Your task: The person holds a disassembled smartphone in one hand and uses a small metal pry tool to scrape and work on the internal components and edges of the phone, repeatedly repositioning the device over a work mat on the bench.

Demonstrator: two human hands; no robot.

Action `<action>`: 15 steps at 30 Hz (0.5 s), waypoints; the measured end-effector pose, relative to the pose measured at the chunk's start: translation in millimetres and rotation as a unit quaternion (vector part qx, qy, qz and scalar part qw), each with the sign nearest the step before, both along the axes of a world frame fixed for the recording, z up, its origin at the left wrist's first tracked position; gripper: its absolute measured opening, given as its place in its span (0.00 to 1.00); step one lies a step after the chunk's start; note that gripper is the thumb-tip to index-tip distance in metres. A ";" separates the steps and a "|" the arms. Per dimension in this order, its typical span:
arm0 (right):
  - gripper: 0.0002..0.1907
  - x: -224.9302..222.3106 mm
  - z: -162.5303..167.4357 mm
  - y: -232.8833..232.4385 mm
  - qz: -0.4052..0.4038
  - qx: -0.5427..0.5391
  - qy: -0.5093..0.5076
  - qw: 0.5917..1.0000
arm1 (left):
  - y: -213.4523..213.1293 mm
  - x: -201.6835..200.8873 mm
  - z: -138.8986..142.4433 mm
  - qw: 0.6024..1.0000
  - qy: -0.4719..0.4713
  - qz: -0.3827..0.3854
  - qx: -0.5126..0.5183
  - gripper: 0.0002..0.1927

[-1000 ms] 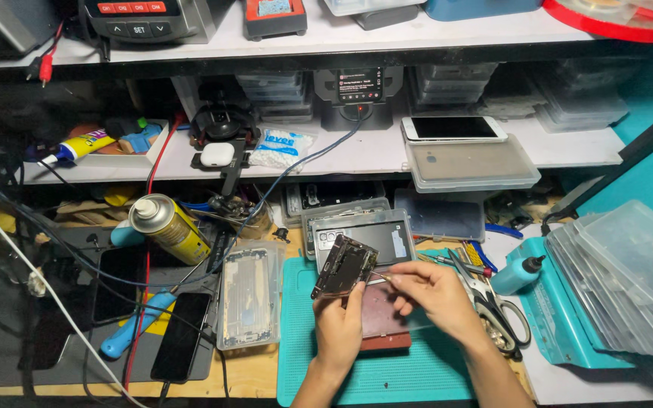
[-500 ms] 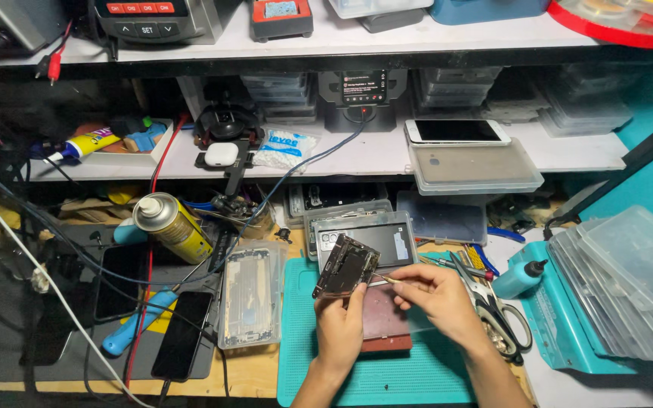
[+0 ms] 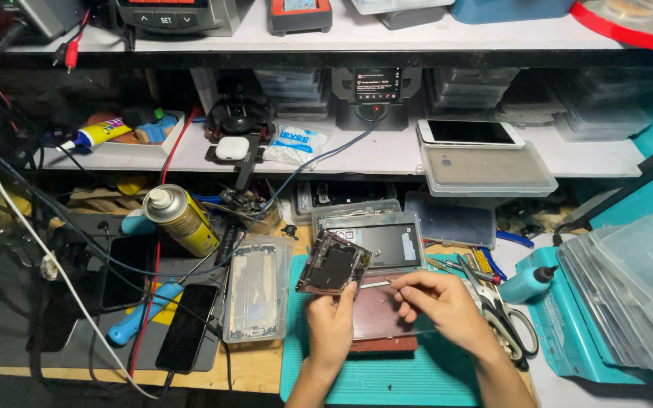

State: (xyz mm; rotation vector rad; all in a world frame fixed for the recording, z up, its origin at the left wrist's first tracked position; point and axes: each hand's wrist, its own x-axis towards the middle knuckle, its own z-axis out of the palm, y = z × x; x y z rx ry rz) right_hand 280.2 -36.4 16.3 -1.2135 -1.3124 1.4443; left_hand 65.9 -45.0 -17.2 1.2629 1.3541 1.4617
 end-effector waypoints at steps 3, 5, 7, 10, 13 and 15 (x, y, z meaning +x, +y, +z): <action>0.15 0.2 -0.8 4.7 -0.018 0.007 0.008 1.000 | 4.0 -9.9 -7.7 0.999 -0.003 0.014 -0.034 0.23; 0.17 0.7 0.7 6.0 -0.017 0.015 0.021 1.000 | 5.3 -16.9 -11.1 0.999 -0.014 0.022 -0.038 0.25; 0.19 1.5 3.2 5.3 -0.005 0.019 0.048 0.999 | 5.5 -22.7 -12.1 0.998 -0.020 0.036 -0.044 0.29; 0.19 2.4 5.7 5.2 0.009 -0.024 0.066 0.997 | 7.1 -29.2 -8.8 0.987 -0.162 0.018 0.004 0.13; 0.20 3.2 4.6 7.8 0.016 -0.040 0.078 0.996 | 6.1 -38.6 -0.7 0.956 -0.292 -0.024 -0.009 0.08; 0.20 0.3 0.9 10.0 -0.003 0.007 0.104 0.995 | 5.4 -44.5 6.0 0.947 -0.319 -0.037 -0.002 0.10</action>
